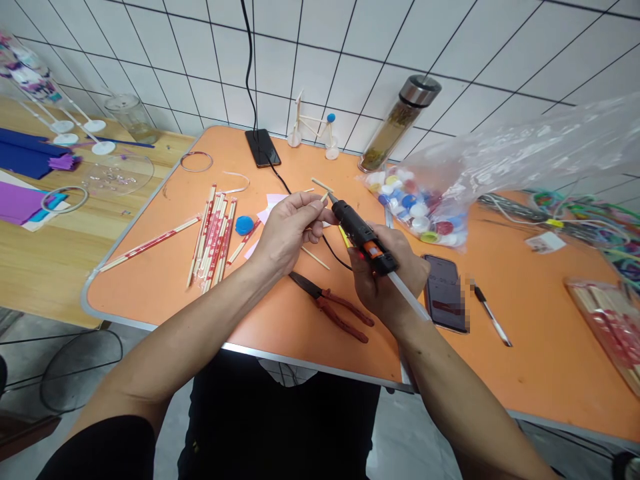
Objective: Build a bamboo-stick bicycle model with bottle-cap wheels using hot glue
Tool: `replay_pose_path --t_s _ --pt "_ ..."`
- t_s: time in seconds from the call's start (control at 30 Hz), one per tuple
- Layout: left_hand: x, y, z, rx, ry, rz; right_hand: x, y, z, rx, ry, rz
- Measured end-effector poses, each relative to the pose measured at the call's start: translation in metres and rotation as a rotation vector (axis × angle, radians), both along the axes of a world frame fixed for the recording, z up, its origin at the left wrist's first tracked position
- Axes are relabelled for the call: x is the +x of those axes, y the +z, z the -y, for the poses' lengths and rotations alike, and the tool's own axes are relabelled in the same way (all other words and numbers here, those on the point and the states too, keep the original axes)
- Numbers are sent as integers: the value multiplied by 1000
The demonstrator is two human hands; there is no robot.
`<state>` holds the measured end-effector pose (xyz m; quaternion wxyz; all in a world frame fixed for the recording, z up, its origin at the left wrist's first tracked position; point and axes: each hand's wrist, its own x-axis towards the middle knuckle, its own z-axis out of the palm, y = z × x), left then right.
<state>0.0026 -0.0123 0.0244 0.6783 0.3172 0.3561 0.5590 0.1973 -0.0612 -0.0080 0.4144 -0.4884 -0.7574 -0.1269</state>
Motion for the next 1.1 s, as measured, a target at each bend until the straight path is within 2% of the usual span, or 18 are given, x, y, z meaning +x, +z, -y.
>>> replay_pose_path --t_s 0.23,0.43,1.1 --pt "-1 -2 0 28 -15 11 -1 2 0 48 26 6" --pt "0 -1 0 9 -11 -7 -1 3 1 39 -21 30" --pt "0 0 0 -1 -13 7 0 2 -1 40 19 6"
